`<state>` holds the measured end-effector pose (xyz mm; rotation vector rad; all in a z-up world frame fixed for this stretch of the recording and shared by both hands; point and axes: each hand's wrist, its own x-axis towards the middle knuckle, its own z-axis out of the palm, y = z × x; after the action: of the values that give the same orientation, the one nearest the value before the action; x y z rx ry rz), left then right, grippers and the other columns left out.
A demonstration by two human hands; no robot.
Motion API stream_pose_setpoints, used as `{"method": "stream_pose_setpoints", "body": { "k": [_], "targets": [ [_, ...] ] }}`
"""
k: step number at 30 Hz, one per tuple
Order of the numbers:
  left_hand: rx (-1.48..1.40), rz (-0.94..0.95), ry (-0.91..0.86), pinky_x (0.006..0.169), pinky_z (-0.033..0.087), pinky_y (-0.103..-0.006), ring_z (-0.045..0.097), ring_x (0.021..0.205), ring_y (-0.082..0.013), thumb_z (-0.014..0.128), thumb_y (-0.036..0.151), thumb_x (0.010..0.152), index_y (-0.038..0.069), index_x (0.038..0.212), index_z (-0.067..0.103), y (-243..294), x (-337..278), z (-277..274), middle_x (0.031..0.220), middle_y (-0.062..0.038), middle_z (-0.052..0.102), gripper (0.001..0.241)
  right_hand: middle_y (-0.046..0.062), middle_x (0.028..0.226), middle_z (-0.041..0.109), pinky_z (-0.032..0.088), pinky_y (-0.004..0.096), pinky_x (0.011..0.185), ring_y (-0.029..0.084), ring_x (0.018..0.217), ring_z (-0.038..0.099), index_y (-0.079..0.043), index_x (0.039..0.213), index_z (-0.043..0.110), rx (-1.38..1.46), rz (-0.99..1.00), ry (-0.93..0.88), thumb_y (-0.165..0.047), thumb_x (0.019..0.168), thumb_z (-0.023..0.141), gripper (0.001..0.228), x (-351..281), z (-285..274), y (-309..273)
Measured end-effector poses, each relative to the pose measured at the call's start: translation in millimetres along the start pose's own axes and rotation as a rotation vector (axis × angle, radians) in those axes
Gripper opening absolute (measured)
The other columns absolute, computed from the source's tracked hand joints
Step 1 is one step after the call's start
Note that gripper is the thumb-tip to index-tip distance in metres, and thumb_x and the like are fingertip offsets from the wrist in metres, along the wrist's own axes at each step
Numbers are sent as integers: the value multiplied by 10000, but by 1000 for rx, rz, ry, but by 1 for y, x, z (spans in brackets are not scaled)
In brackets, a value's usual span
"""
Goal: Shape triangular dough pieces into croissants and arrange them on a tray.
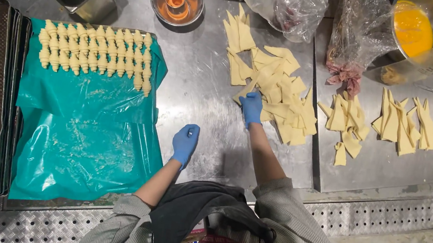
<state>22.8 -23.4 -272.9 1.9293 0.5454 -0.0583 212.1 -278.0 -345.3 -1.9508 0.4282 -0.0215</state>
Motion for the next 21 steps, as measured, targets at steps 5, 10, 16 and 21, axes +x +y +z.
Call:
{"method": "stream_pose_setpoints", "body": {
  "k": [5, 10, 16, 21],
  "targets": [
    [-739, -535, -503, 828, 591, -341, 746, 942, -230, 652, 384, 982, 22, 1252, 667, -6, 22, 26, 1115, -125, 756, 452, 74, 872, 713, 541, 271, 630, 142, 721, 682, 23, 1029, 659, 453, 320, -482, -153, 839, 767, 281, -119, -22, -74],
    [-1049, -620, -628, 875, 606, -372, 733, 993, -280, 676, 290, 955, -36, 1305, 600, -8, 0, 31, 1165, -184, 705, 484, 107, 837, 701, 541, 303, 616, 168, 675, 669, 11, 1070, 643, 124, 379, -514, -256, 884, 773, 351, -200, -43, -107],
    [-967, -505, -662, 886, 615, -373, 732, 1035, -255, 694, 166, 942, -79, 1269, 609, 21, -40, -4, 1160, -158, 718, 417, 86, 936, 708, 593, 296, 705, 154, 814, 697, 9, 1143, 668, 442, 681, -775, -531, 985, 546, 575, -217, -40, -87],
    [-819, -535, -782, 843, 639, -412, 760, 922, -309, 698, 165, 941, -104, 1210, 609, 39, -62, -32, 1070, -214, 739, 391, 135, 1137, 748, 602, 313, 895, 215, 1003, 738, 70, 1275, 627, 524, 521, -807, -300, 980, 643, 473, -219, -26, -115]
  ]
}}
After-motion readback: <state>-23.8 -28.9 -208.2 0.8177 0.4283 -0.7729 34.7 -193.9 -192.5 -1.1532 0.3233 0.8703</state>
